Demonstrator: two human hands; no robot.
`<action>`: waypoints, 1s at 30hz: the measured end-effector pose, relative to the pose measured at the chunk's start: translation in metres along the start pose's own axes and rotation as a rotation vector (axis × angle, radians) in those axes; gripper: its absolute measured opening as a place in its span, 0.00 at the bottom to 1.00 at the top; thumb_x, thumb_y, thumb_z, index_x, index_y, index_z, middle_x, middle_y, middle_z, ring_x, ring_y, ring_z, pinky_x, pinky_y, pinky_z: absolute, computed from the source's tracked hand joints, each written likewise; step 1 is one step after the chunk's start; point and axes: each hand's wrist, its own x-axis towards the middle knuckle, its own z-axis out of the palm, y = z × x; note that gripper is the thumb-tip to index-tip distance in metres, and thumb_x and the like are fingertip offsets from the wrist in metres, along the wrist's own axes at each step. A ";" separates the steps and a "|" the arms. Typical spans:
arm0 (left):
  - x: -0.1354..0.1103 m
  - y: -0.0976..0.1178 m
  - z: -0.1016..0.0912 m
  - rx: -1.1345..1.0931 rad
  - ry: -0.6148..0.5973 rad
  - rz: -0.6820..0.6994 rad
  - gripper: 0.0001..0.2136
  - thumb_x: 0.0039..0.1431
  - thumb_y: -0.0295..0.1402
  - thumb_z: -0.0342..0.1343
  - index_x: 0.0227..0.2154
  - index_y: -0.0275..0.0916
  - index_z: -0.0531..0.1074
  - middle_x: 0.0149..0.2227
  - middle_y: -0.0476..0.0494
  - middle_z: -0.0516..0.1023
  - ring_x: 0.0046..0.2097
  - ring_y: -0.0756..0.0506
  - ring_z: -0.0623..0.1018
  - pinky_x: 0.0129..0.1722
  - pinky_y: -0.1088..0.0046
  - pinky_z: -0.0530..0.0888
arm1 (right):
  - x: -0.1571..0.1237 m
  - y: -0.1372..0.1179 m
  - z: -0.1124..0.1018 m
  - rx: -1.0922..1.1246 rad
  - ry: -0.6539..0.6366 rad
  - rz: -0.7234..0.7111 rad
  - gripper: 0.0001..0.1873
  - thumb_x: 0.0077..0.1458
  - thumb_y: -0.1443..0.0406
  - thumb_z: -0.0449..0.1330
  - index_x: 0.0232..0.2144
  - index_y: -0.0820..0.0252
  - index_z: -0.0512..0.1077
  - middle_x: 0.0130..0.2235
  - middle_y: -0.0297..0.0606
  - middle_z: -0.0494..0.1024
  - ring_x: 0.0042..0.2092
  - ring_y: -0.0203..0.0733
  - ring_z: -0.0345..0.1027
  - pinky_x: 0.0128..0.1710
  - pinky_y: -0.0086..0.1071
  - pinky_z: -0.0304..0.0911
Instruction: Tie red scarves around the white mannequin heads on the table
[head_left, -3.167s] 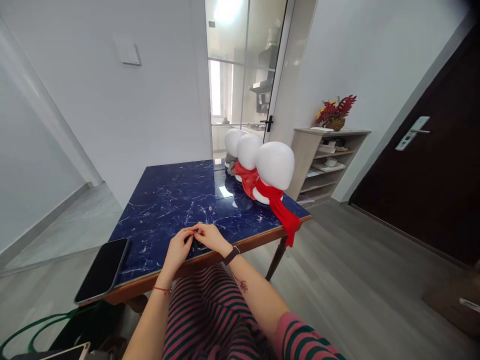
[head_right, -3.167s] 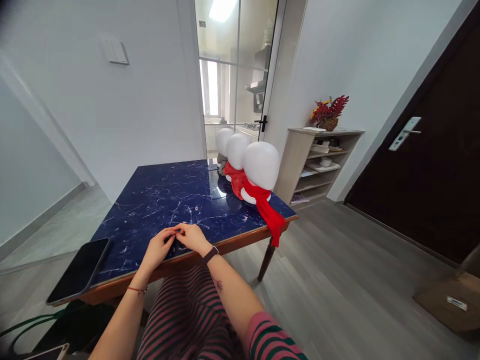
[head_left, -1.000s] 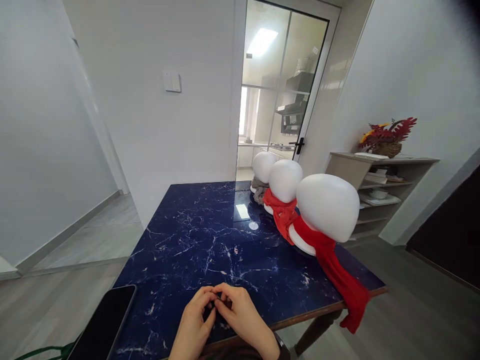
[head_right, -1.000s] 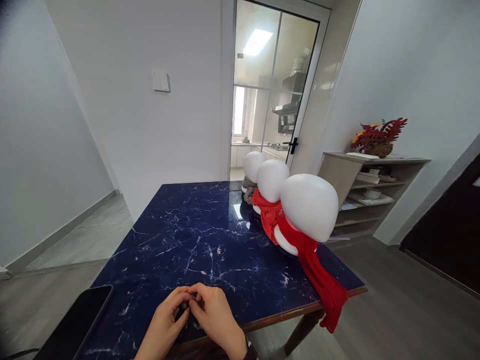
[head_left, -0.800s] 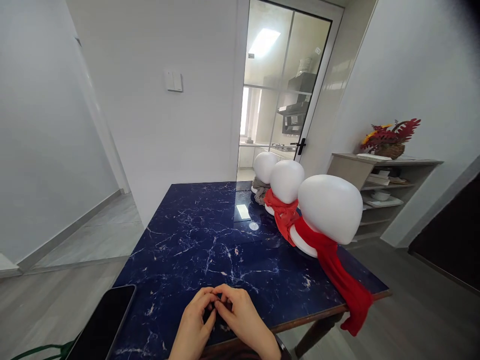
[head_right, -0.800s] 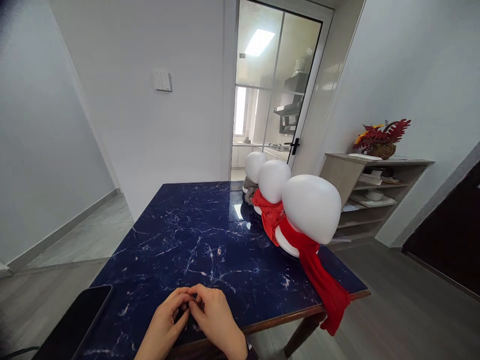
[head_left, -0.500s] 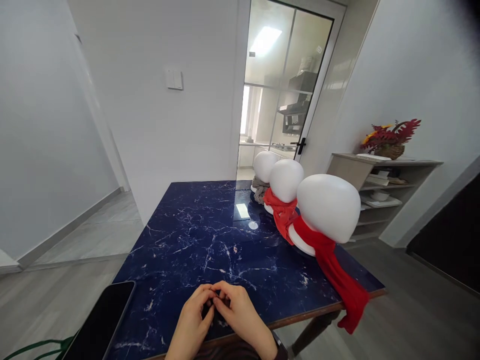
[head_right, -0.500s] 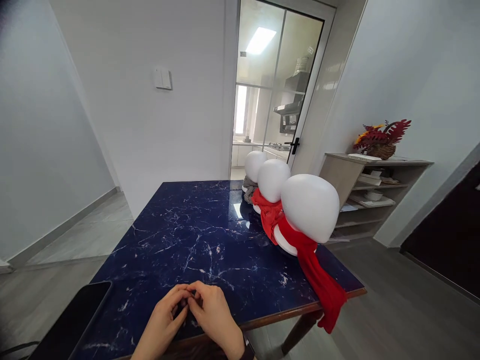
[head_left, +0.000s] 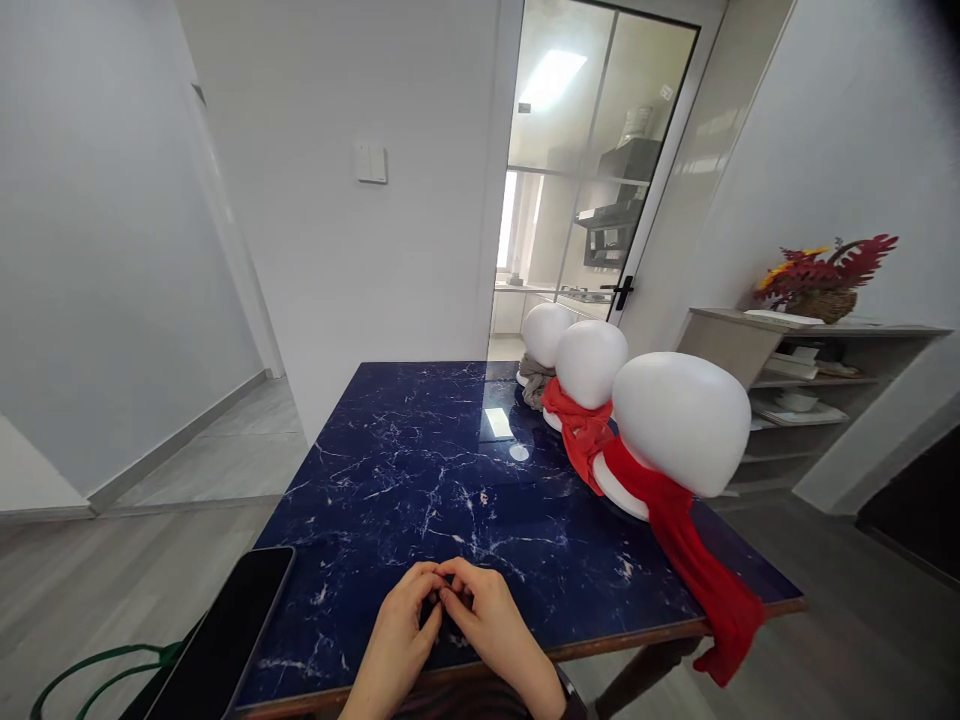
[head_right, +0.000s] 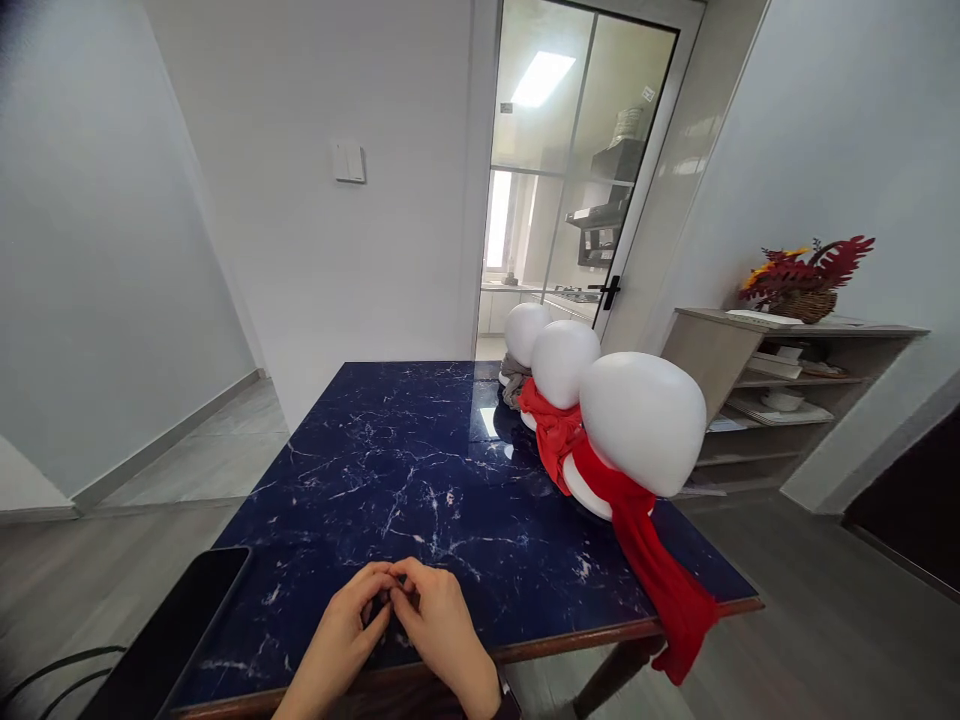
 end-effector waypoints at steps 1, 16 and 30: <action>0.000 0.000 0.000 -0.001 0.002 -0.001 0.10 0.51 0.25 0.47 0.30 0.40 0.73 0.40 0.41 0.75 0.41 0.45 0.74 0.42 0.69 0.71 | 0.000 0.000 0.000 -0.004 0.001 -0.001 0.09 0.56 0.68 0.53 0.37 0.56 0.72 0.26 0.29 0.72 0.28 0.32 0.64 0.29 0.24 0.54; 0.000 0.000 -0.001 0.001 -0.020 0.000 0.10 0.53 0.25 0.46 0.32 0.41 0.72 0.41 0.41 0.74 0.43 0.45 0.74 0.44 0.68 0.71 | -0.001 -0.001 -0.001 -0.002 0.000 0.008 0.09 0.57 0.68 0.53 0.38 0.55 0.72 0.28 0.31 0.73 0.29 0.34 0.66 0.30 0.24 0.56; -0.001 0.003 0.000 -0.006 -0.007 -0.016 0.10 0.52 0.24 0.47 0.30 0.41 0.73 0.41 0.42 0.74 0.41 0.45 0.74 0.42 0.69 0.70 | -0.002 0.001 0.001 -0.037 -0.005 -0.011 0.09 0.56 0.69 0.53 0.38 0.55 0.72 0.26 0.29 0.72 0.27 0.33 0.64 0.29 0.24 0.54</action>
